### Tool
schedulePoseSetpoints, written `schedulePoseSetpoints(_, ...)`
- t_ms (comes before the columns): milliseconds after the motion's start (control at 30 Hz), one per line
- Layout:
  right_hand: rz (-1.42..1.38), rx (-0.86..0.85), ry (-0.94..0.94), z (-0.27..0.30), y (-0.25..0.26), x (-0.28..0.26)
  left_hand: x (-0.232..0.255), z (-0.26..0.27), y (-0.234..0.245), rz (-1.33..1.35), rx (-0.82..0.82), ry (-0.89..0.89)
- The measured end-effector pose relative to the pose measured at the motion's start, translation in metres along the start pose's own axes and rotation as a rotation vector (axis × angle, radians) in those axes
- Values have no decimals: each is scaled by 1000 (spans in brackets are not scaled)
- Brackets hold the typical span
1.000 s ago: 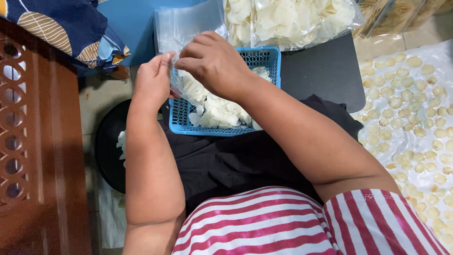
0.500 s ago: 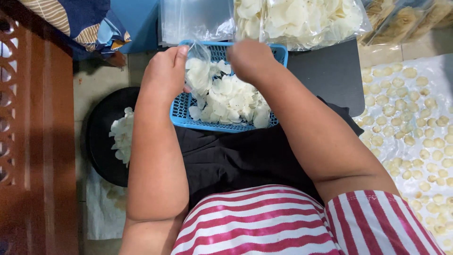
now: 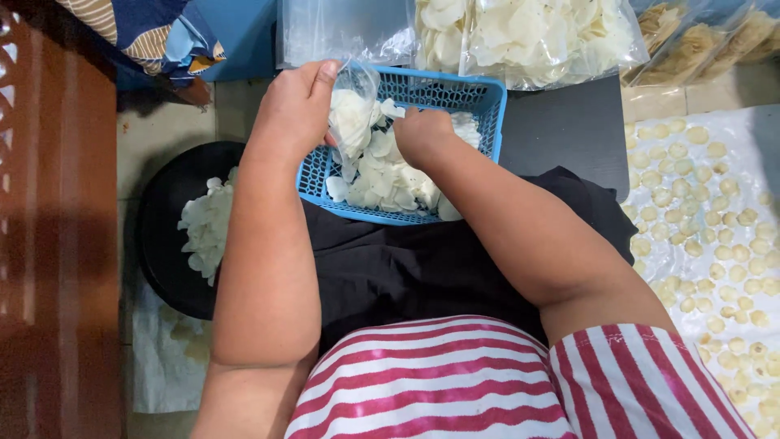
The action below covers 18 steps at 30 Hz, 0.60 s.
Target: Packaging white chips into clear plastic bags from a basket and bowl
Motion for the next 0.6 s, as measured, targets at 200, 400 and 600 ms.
schedulePoseSetpoints(200,-97,-35,-23,8,12,13,-10,-12,3,53,7,-64)
schedulePoseSetpoints(400,-268,316,-73,17,52,40,-20,-19,3,104,39,-148)
schedulePoseSetpoints(600,-544,1077,237,102,161,36,-18,-14,-7,134,66,-122)
Point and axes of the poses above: each hand's wrist, its own z-axis away from the middle knuckle, its own y-axis out of the back of the hand, x = y × z, the point moved 3 cm from there along -z, towards the middle knuckle, and after that the axes turned 13 degrees about -x, right-handed, at the moved point
